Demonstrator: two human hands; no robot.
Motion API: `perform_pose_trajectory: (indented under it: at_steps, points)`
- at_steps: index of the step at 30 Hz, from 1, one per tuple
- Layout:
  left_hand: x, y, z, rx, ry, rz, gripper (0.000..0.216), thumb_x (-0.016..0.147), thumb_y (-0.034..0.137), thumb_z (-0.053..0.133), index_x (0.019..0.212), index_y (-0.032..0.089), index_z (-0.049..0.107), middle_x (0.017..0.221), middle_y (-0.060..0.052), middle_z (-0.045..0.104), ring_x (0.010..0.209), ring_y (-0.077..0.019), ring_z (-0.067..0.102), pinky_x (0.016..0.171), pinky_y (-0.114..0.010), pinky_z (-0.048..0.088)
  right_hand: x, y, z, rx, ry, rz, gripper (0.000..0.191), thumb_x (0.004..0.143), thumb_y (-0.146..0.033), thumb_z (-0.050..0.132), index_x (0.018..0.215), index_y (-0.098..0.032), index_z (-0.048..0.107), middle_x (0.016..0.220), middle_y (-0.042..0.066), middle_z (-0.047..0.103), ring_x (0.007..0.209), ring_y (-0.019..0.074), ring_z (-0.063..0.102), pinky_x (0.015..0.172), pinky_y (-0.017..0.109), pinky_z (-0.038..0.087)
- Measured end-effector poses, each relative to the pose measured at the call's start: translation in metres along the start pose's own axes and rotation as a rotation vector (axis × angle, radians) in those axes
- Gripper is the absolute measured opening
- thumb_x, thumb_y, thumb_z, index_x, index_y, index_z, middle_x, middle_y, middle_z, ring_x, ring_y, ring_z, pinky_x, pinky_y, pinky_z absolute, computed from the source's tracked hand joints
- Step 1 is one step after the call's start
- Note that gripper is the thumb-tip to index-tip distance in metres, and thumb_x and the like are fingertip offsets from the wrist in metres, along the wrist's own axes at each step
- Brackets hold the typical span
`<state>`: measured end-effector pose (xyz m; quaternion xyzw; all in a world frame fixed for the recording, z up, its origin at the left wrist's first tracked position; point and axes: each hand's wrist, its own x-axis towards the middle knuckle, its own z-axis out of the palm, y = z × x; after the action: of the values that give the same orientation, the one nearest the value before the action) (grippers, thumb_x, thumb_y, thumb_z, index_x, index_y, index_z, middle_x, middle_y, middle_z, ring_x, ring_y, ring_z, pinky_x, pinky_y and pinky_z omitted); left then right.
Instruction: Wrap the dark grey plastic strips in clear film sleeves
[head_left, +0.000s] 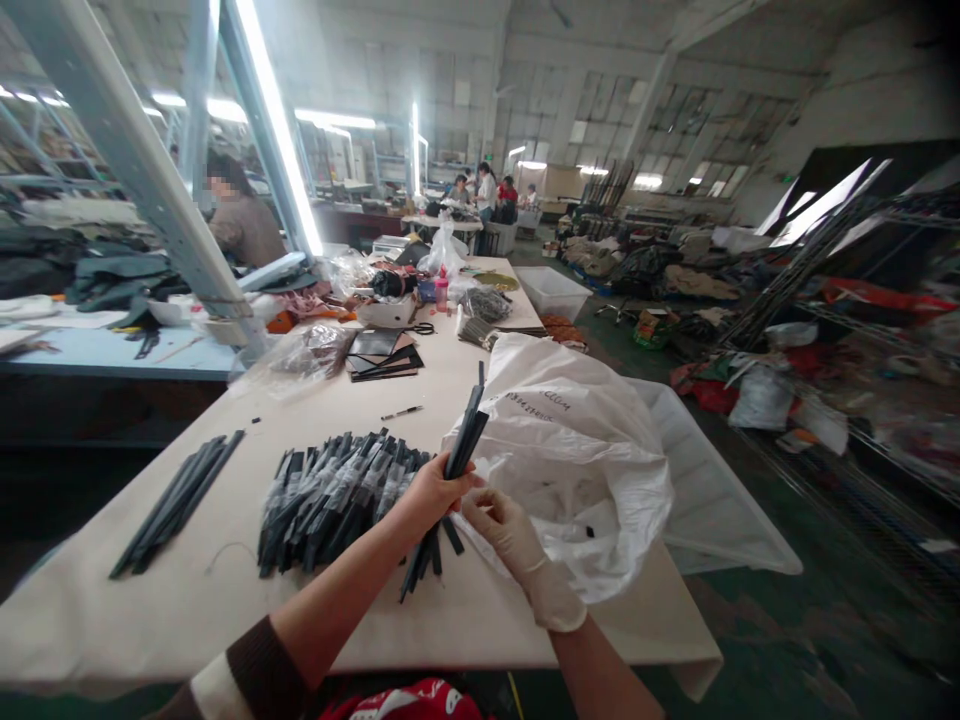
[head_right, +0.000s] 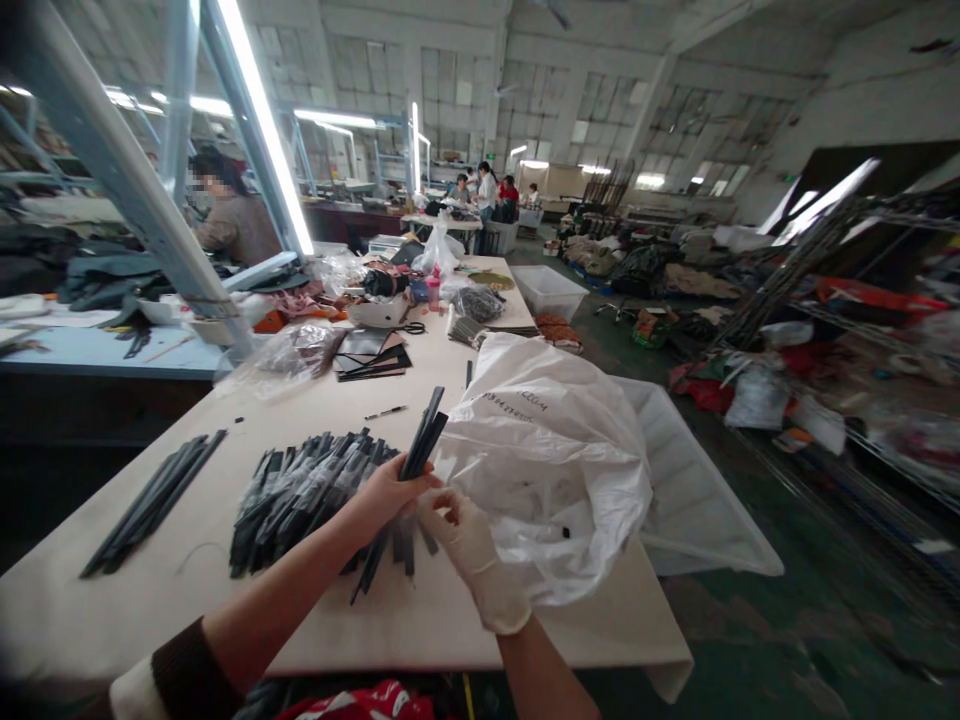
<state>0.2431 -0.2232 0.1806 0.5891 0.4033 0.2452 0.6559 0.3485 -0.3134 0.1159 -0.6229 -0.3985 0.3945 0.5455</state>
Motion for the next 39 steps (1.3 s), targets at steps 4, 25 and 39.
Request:
perform_pose_trajectory:
  at_steps: [4,25,39]
  points:
    - [-0.006,0.001,-0.011,0.104,0.008,-0.018,0.021,0.064,0.022,0.063,0.082,0.015,0.054,0.064,0.003,0.064,0.036,-0.0032,0.039,0.036,-0.017,0.032,-0.002,-0.013,0.025,0.221,-0.056,0.134,0.032,0.069,-0.048,0.065,0.067,-0.016,0.062,0.055,-0.004,0.049,0.049,0.0078,0.035,0.048,0.023,0.026]
    - [-0.031,-0.014,-0.105,-0.292,-0.099,-0.116,0.025,0.061,0.020,0.062,0.083,0.017,0.052,0.044,0.012,0.038,0.035,-0.0028,0.031,0.037,-0.015,0.024,-0.025,-0.012,0.102,0.436,-0.235,0.219,0.042,0.076,-0.057,0.056,0.060,-0.019,0.053,0.050,-0.003,0.043,0.047,0.0093,0.034,0.047,0.026,0.024]
    - [-0.073,-0.046,-0.160,0.077,-0.085,-0.022,0.030,0.077,0.047,0.050,0.087,0.019,0.043,0.058,0.005,0.060,0.028,-0.0037,0.037,0.029,-0.016,0.023,-0.012,-0.023,0.124,0.938,-0.040,0.353,0.042,0.058,-0.049,0.078,0.055,-0.019,0.048,0.051,-0.007,0.044,0.044,0.0057,0.037,0.041,0.019,0.031]
